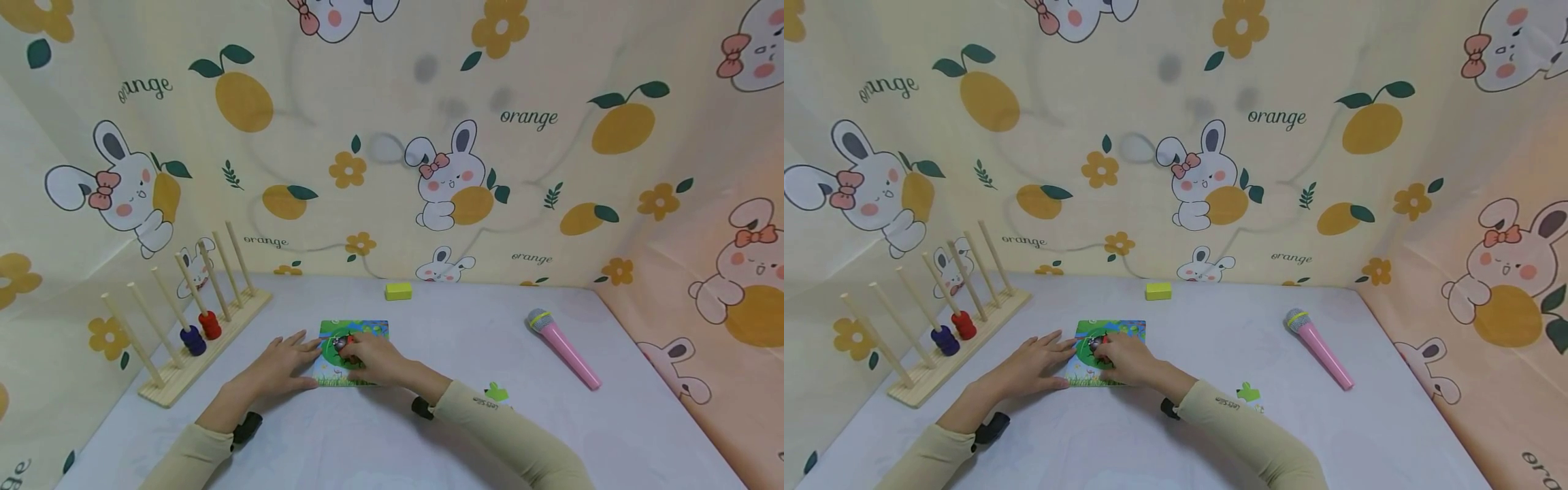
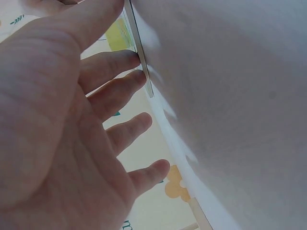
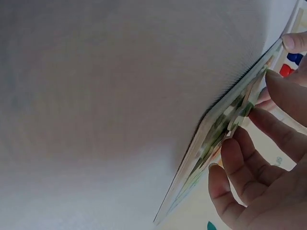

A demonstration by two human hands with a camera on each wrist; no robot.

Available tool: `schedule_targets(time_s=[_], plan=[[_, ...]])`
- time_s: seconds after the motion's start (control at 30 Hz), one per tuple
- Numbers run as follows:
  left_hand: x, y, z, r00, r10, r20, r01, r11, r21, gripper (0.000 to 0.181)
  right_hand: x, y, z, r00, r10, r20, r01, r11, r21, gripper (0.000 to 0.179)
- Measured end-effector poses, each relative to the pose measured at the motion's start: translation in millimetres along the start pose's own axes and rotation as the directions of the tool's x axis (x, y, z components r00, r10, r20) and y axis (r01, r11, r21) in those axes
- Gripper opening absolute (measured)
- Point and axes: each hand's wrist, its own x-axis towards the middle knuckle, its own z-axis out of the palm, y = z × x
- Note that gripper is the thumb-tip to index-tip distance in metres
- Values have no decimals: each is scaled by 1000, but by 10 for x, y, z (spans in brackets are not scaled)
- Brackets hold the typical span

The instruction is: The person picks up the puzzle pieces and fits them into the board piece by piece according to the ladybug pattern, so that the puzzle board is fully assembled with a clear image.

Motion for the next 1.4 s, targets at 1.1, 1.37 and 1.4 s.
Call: schedule_targets(time_s=[1.1, 1.37, 1.4], plan=[[3, 49, -4, 1000, -22, 17, 22, 1000, 4, 67, -466, -107, -80, 957, -70, 280, 115, 982, -147, 81], [9, 36, 3, 999, -29, 21, 29, 1000, 7, 67, -502, -148, -40, 953, -81, 292, 125, 983, -136, 82], [10, 34, 1, 1000, -24, 17, 24, 1000, 9, 68, -498, -154, -42, 952, -80, 296, 124, 983, -135, 82]])
